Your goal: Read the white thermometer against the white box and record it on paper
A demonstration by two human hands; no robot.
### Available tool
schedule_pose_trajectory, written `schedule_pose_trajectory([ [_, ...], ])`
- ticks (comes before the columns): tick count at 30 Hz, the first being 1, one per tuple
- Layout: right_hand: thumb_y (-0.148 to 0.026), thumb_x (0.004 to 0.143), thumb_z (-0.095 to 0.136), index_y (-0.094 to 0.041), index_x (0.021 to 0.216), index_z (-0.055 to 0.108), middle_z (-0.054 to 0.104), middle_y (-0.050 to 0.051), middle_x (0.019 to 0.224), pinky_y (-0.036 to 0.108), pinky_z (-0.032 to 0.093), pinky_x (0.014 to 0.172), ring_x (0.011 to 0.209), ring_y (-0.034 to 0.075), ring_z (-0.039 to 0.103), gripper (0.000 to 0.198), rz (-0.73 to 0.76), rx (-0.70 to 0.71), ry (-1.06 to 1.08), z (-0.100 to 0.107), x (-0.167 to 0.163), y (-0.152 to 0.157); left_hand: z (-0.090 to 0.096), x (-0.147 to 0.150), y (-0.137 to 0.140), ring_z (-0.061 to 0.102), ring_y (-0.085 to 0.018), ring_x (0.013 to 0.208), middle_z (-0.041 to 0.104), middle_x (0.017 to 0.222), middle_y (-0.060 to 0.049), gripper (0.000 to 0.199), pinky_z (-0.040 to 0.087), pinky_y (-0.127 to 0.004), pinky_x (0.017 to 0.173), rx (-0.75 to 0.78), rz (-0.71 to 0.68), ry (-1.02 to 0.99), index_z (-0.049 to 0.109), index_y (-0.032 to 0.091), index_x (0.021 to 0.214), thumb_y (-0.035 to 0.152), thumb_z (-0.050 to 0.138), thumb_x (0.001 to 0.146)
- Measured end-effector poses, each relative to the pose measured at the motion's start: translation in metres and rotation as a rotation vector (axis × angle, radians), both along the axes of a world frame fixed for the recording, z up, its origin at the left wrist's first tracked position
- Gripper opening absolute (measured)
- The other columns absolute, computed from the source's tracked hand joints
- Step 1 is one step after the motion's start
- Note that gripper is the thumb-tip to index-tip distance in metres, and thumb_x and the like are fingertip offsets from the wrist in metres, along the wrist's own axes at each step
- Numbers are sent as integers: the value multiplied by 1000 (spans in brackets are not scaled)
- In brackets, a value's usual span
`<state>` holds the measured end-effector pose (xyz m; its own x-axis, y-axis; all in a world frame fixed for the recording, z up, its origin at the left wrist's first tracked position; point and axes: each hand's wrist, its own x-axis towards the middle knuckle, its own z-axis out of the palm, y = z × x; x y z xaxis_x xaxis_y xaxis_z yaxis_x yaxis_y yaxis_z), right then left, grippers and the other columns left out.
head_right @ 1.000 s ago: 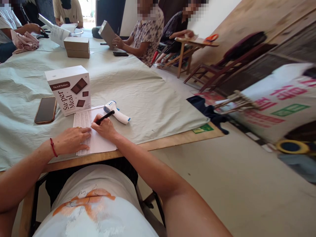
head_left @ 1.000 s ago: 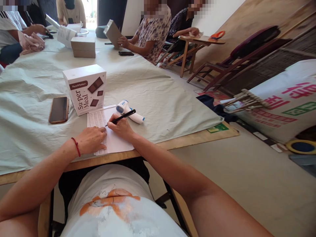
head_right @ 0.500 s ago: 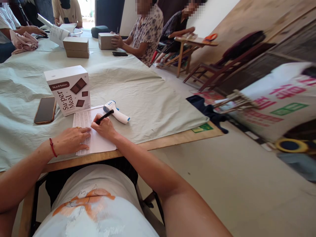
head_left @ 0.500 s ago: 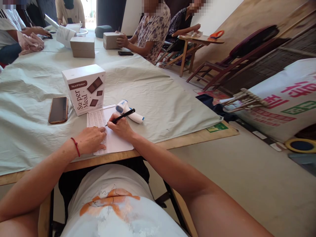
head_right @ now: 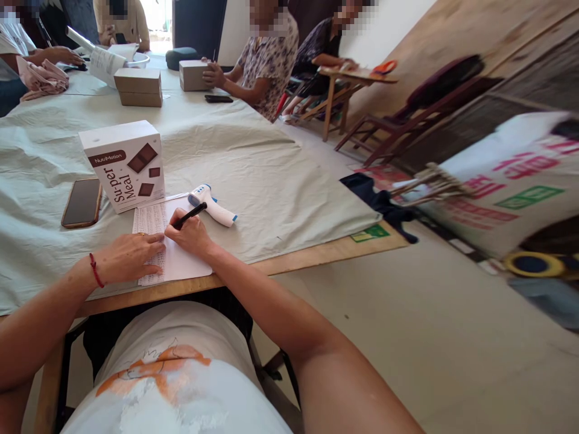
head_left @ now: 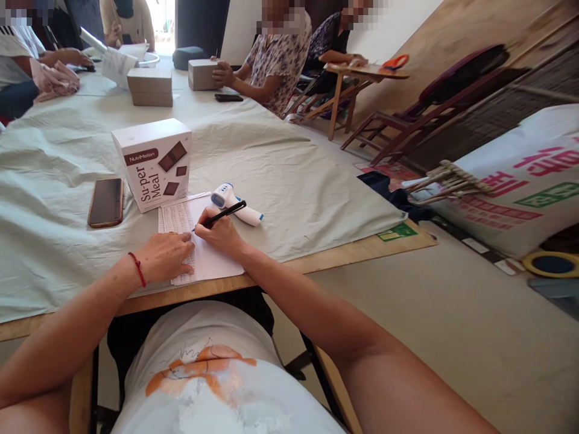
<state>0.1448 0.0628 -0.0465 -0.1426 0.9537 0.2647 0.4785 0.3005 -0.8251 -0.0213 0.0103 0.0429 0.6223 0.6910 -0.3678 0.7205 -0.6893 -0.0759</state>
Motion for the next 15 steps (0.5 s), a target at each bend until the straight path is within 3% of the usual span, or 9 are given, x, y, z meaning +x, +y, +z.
schedule_pose_trajectory([
  [8,-32,69,59,-26,71,56,65,0,73,35,50,73,73,19,59,7,-2,-64,129,3,4,3,1,1,-1,73,-32,113,68,135,-14,33,57,-40,90,-11,16,5,69,12,121,38,67,101],
  [15,-30,70,60,-26,66,54,64,0,69,34,51,70,70,19,59,8,-40,-66,115,3,5,2,-3,-1,-1,77,-31,102,67,140,-14,31,58,-37,78,10,19,2,70,15,120,38,66,101],
])
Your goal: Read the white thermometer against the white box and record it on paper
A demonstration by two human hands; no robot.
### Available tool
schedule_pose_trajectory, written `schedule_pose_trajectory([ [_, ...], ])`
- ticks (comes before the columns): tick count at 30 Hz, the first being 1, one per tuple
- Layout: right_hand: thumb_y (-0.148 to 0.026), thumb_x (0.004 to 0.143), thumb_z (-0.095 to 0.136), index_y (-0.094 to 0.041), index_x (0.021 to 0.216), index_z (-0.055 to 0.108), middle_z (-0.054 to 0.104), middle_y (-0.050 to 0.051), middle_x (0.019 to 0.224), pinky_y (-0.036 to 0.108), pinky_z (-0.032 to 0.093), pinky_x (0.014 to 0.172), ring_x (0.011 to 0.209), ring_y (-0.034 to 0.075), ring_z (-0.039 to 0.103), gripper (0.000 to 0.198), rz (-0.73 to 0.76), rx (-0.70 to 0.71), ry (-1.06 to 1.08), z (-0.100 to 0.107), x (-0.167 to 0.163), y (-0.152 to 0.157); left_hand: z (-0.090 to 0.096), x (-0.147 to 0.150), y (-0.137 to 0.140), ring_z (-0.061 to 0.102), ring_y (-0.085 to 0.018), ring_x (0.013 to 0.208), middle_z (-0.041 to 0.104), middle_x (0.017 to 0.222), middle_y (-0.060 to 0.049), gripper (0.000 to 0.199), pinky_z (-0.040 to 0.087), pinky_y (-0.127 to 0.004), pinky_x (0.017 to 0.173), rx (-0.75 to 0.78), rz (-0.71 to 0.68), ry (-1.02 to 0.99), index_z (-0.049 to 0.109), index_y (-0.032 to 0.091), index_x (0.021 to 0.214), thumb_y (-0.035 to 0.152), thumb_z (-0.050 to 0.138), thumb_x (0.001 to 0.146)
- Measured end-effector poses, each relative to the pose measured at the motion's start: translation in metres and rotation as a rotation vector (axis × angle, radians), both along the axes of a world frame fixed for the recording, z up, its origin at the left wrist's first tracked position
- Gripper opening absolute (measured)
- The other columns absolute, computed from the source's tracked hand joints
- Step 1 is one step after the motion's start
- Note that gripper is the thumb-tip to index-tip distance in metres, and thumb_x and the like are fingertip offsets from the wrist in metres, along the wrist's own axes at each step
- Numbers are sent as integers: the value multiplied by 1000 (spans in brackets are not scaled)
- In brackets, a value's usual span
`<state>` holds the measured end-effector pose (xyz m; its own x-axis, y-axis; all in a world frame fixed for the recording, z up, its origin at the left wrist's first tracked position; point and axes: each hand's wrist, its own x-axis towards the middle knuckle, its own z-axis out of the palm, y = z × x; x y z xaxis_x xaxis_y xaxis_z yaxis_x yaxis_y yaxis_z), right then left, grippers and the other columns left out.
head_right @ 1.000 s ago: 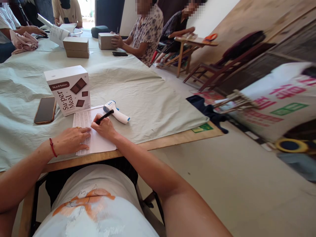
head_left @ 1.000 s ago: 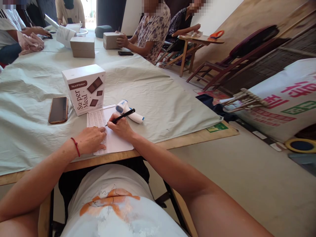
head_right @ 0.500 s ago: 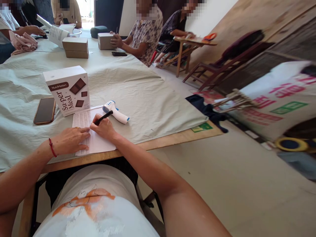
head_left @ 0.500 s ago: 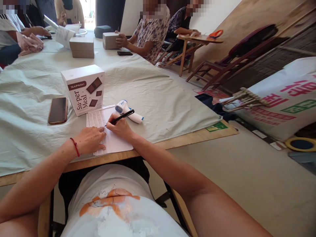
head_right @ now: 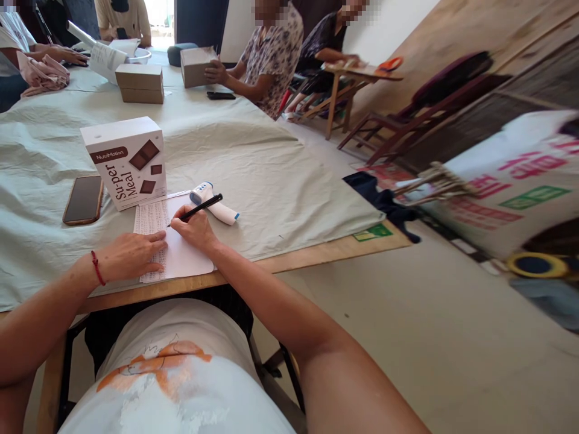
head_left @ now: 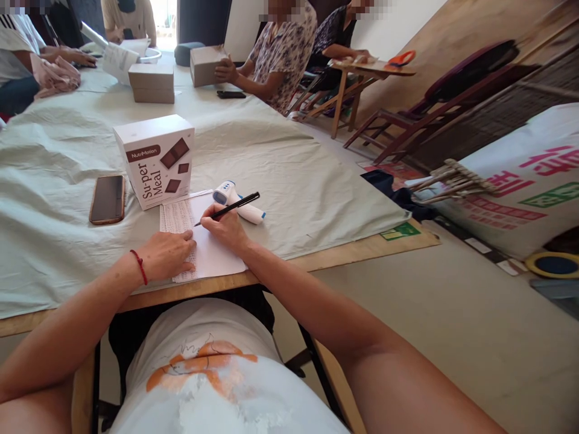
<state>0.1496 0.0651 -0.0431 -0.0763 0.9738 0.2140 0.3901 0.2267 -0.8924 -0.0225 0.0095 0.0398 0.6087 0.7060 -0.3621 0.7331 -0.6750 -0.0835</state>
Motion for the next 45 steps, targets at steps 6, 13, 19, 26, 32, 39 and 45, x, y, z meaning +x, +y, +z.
schedule_pose_trajectory([
  [6,-28,70,59,-26,65,52,62,-1,65,33,48,68,69,19,57,9,-20,22,-56,-3,-2,-1,0,0,-1,77,-32,101,66,141,-17,32,59,-39,77,-2,-4,-12,70,13,120,38,66,100],
  [13,-29,72,59,-26,67,53,63,1,68,34,48,71,73,20,58,8,-7,19,-106,-3,-1,-2,-1,0,0,76,-32,103,65,142,-16,32,59,-39,79,-2,-10,-2,70,14,120,38,65,101],
  [19,-28,71,59,-26,67,53,62,0,66,33,47,68,72,20,58,8,-9,18,-106,-3,-2,-3,1,2,0,76,-34,108,63,147,-17,35,60,-42,83,-25,-2,16,69,11,124,38,65,102],
  [26,-28,72,58,-26,66,51,62,0,67,33,47,69,71,19,57,9,2,35,-104,-2,-2,-3,-1,1,0,76,-32,107,65,143,-16,32,59,-39,81,-3,-8,2,70,13,122,37,66,101],
  [32,-25,72,59,-26,66,52,63,-1,66,33,47,68,69,18,57,9,20,25,-112,0,-1,-3,-1,0,0,76,-32,105,65,142,-17,33,60,-40,80,-5,-9,-6,70,12,122,37,66,101],
  [39,-25,73,58,-26,66,50,63,0,65,33,47,68,69,20,58,11,-24,34,-93,-1,-2,-3,1,1,1,77,-31,103,67,140,-15,31,59,-38,78,-4,-8,-10,71,13,120,36,67,100],
  [45,-27,71,60,-27,65,50,63,-2,63,33,47,66,67,19,57,12,-19,31,-96,-3,-3,-2,-4,-2,2,76,-32,103,66,141,-16,32,59,-40,78,7,-15,-33,70,13,120,37,67,100],
])
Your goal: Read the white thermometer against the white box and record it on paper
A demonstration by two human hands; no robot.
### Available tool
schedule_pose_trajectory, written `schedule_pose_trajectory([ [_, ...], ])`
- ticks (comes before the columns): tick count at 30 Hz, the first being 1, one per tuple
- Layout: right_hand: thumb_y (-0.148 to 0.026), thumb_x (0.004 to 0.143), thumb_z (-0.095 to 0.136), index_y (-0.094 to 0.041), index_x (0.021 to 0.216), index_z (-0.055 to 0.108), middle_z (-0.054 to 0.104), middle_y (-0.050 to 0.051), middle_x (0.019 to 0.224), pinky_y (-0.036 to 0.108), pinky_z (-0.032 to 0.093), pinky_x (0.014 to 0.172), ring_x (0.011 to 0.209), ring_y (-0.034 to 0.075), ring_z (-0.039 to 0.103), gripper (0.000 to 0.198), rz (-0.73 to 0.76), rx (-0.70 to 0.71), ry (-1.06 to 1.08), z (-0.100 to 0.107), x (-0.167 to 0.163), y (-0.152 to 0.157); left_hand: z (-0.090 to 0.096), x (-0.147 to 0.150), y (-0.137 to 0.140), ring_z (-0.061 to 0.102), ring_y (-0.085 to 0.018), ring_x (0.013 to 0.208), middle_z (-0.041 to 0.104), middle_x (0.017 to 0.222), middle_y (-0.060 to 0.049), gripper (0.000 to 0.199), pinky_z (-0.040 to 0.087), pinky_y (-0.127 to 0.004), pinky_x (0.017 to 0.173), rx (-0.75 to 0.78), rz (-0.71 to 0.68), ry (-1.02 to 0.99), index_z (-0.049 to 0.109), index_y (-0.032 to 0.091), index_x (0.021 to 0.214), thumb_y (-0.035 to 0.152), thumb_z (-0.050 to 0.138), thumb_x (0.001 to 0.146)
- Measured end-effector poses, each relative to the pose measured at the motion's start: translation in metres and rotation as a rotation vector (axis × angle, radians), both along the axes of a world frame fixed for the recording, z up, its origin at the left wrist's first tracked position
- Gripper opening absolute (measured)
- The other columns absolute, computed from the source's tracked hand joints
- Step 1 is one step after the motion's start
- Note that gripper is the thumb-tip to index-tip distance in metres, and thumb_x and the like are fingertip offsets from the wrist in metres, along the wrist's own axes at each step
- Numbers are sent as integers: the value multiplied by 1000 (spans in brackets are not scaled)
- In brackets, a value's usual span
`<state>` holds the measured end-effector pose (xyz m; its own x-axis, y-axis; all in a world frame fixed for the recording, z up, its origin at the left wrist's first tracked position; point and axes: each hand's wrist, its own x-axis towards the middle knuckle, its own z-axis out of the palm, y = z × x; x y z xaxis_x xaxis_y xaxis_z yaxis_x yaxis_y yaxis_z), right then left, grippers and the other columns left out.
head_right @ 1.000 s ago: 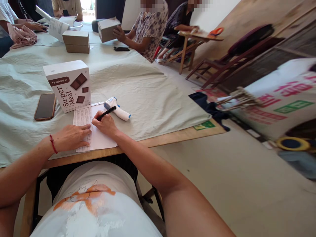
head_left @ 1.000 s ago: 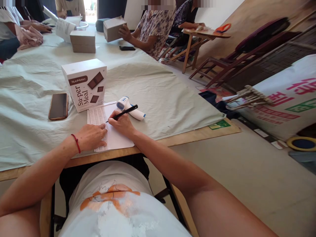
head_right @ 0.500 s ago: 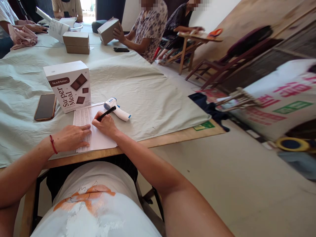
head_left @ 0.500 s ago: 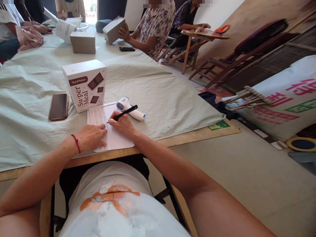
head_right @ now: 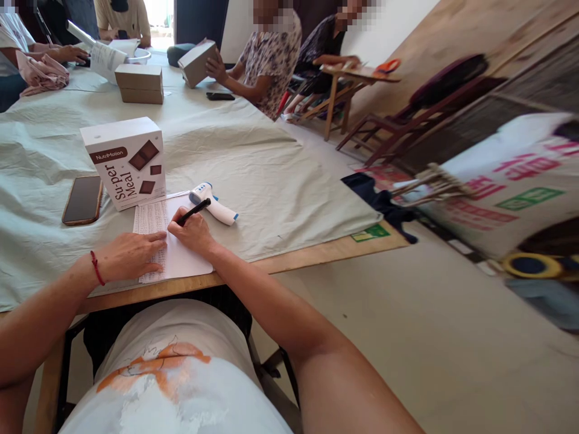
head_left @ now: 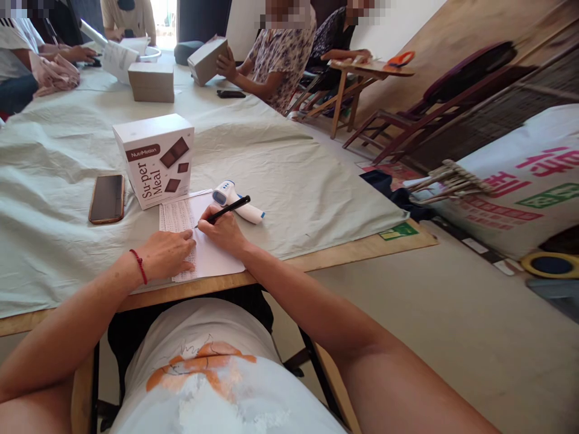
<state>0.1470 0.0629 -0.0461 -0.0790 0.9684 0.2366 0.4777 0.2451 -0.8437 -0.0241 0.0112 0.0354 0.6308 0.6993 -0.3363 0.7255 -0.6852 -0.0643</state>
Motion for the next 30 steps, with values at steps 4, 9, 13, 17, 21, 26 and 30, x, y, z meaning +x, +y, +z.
schedule_pose_trajectory([
  [4,-25,71,61,-27,64,49,62,-2,64,33,47,67,66,18,57,14,14,-11,1,0,-1,0,-2,-1,1,76,-33,106,64,144,-17,32,60,-41,81,-2,1,-6,69,12,121,37,68,99],
  [9,-22,73,61,-27,65,50,62,-2,65,32,47,64,66,18,57,15,48,-5,-58,6,2,4,1,1,0,76,-32,105,66,142,-16,29,60,-40,80,-11,7,-13,70,13,118,35,69,99],
  [13,-18,73,64,-27,64,51,62,-2,64,32,48,62,65,18,57,17,88,-34,-109,11,3,9,2,1,-1,76,-32,105,67,140,-16,30,60,-40,80,4,5,-16,70,13,117,37,69,99],
  [17,-18,74,63,-27,66,50,62,-2,66,32,48,66,67,18,58,18,63,-10,-87,8,3,6,1,2,-2,76,-32,103,68,139,-15,32,59,-40,78,6,1,-9,70,12,117,39,66,101],
  [21,-19,75,63,-27,67,49,62,-2,69,33,48,70,71,18,59,18,42,-8,-71,4,2,-1,3,3,-1,76,-32,101,70,134,-15,33,58,-40,74,9,4,-11,70,10,116,39,67,100],
  [26,-22,76,61,-27,69,48,61,-2,70,34,47,70,71,19,59,15,58,-15,-83,5,2,-2,5,3,-3,76,-31,101,70,133,-14,32,57,-38,73,1,11,-14,70,10,116,38,68,100],
  [30,-24,76,60,-27,68,47,61,-1,70,34,47,70,72,19,59,15,49,-3,-86,3,2,-1,4,3,-3,76,-32,103,69,136,-15,32,57,-39,74,6,9,-22,70,10,117,37,68,100],
])
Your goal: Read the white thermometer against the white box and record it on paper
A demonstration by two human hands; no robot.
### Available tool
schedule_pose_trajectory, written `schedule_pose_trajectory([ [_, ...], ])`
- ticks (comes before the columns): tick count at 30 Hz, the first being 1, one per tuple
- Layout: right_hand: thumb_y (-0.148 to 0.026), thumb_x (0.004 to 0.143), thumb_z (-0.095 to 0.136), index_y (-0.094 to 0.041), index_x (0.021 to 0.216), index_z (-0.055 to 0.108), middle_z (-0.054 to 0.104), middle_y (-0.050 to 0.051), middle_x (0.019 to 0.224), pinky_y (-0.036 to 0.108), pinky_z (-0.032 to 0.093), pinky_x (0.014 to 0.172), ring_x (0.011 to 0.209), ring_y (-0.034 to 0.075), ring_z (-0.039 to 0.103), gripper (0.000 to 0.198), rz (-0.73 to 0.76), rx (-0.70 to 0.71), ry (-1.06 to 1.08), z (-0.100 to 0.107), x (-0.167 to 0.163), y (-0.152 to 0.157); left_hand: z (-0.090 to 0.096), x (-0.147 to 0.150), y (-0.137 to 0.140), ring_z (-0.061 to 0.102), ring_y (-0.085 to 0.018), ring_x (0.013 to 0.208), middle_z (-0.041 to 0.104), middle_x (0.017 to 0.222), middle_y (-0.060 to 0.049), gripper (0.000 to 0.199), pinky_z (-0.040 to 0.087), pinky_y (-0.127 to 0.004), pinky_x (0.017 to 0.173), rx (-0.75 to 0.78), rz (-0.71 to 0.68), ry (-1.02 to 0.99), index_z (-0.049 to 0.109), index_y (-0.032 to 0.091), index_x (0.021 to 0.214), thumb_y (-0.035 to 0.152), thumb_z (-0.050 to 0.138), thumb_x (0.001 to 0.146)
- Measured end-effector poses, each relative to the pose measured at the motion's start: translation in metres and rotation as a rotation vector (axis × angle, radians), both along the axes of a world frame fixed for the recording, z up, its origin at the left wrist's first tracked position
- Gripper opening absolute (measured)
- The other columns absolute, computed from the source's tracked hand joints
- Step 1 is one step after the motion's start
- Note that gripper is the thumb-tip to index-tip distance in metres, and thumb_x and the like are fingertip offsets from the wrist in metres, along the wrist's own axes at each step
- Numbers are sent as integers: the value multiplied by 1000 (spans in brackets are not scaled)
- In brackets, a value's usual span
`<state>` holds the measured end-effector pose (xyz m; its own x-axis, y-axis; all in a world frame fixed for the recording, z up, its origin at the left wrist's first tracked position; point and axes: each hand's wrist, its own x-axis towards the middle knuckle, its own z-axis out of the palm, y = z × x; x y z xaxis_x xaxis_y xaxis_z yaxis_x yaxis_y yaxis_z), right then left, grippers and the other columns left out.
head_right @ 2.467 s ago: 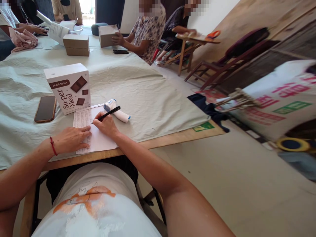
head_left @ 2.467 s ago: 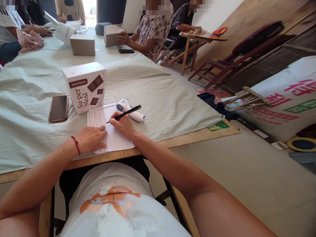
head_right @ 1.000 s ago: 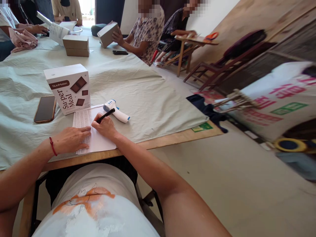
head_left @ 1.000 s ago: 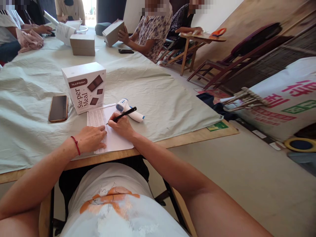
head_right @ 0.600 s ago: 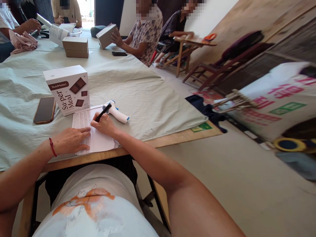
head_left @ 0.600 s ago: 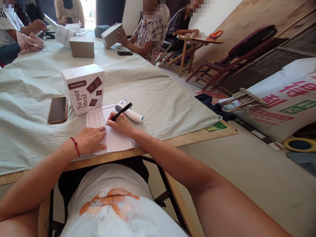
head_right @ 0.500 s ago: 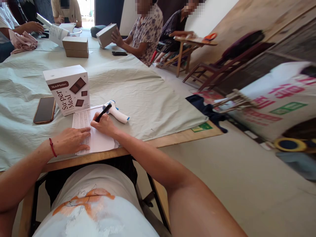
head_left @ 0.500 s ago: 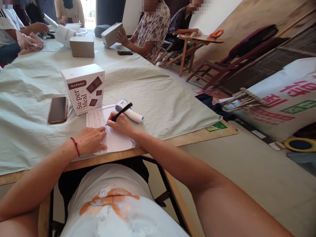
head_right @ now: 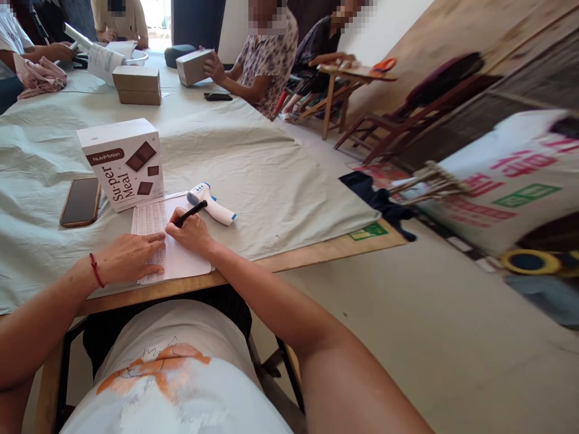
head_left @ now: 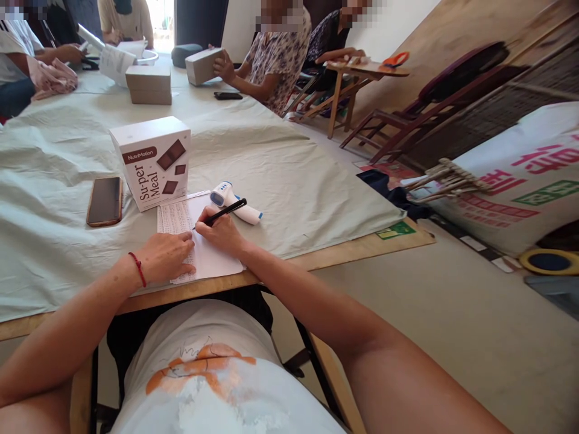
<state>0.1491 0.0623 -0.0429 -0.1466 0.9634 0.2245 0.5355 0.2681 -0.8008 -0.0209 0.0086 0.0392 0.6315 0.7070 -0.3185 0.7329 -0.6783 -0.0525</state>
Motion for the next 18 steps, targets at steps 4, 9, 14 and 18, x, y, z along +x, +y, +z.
schedule_pose_trajectory([
  [4,-27,76,60,-27,69,48,62,-1,69,34,47,70,72,19,60,14,0,8,7,-3,0,1,-1,-1,0,76,-31,100,70,134,-14,30,57,-39,73,1,-3,0,70,11,115,36,68,99],
  [9,-27,75,60,-27,68,49,63,-1,69,34,48,69,71,19,60,13,2,16,14,-4,1,2,-1,-1,0,77,-29,96,71,130,-13,27,55,-35,70,11,-4,-21,71,12,110,36,70,98],
  [14,-25,75,61,-27,68,49,63,0,69,35,48,69,71,20,60,14,8,15,19,-3,1,2,0,-1,0,76,-31,101,70,134,-14,31,57,-38,73,3,-3,-1,71,11,115,37,68,100],
  [18,-25,75,61,-27,68,49,62,0,70,35,48,69,72,20,60,14,12,4,21,-3,1,2,1,0,-1,76,-32,104,70,135,-13,32,57,-40,76,-12,2,19,70,10,117,38,67,101],
])
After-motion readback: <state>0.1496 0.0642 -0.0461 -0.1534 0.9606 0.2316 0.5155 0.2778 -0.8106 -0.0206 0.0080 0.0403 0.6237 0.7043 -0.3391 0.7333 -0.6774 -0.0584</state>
